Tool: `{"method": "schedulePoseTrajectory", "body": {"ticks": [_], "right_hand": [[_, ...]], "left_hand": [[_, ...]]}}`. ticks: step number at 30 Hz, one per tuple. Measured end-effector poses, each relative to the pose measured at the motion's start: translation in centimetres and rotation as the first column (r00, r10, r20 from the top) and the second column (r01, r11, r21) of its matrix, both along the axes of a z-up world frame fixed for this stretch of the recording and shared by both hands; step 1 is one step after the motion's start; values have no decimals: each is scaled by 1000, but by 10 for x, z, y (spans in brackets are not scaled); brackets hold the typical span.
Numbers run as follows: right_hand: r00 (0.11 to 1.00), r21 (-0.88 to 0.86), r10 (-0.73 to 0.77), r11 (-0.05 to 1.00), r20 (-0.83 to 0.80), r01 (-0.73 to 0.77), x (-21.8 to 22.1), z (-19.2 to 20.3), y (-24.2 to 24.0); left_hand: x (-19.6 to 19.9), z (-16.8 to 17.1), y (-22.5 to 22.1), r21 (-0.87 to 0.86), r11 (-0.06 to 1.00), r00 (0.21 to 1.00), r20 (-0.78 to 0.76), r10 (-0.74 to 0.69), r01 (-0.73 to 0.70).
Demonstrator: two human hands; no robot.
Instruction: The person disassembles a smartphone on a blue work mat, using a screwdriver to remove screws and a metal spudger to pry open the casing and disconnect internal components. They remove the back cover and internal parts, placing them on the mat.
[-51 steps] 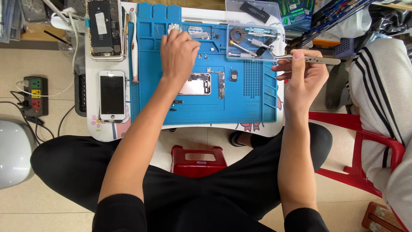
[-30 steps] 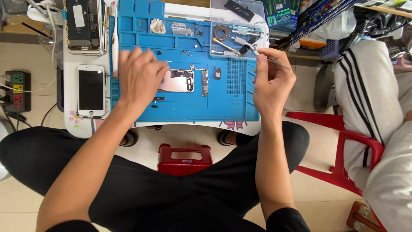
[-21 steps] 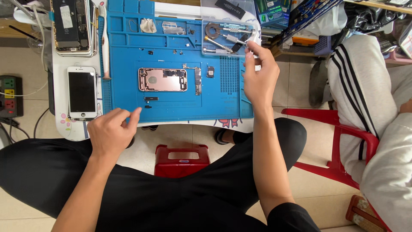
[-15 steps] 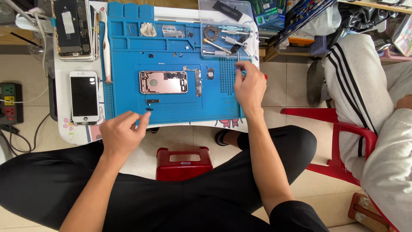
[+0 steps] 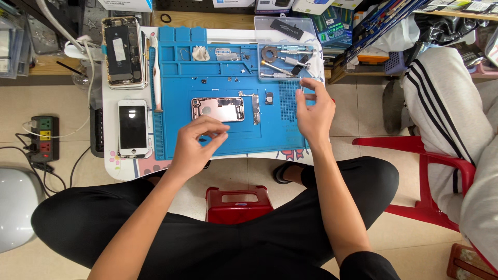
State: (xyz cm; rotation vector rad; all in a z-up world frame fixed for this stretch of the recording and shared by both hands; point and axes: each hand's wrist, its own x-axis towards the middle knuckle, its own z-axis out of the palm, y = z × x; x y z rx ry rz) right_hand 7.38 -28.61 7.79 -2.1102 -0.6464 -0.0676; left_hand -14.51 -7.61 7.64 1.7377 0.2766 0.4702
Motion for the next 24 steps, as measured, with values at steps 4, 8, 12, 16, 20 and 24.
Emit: {"method": "schedulePoseTrajectory", "body": {"ticks": [4, 8, 12, 16, 20, 24], "right_hand": [[877, 444, 370, 871, -308, -211, -49, 17, 18], [622, 668, 624, 714, -473, -207, -76, 3, 28], [452, 799, 753, 587, -479, -130, -77, -5, 33], [440, 815, 764, 569, -472, -113, -75, -5, 36], [401, 820, 786, 557, -470, -131, -74, -11, 36], [422, 804, 781, 568, -460, -176, -73, -11, 37]], "left_hand": [[24, 13, 1, 111, 994, 999, 34, 10, -13], [24, 21, -1, 336, 942, 1000, -21, 2, 5], [22, 15, 4, 306, 950, 998, -10, 60, -54], [29, 14, 4, 269, 962, 999, 38, 37, -46], [30, 8, 3, 359, 928, 995, 20, 102, -102], [29, 13, -1, 391, 913, 991, -23, 133, -114]]}}
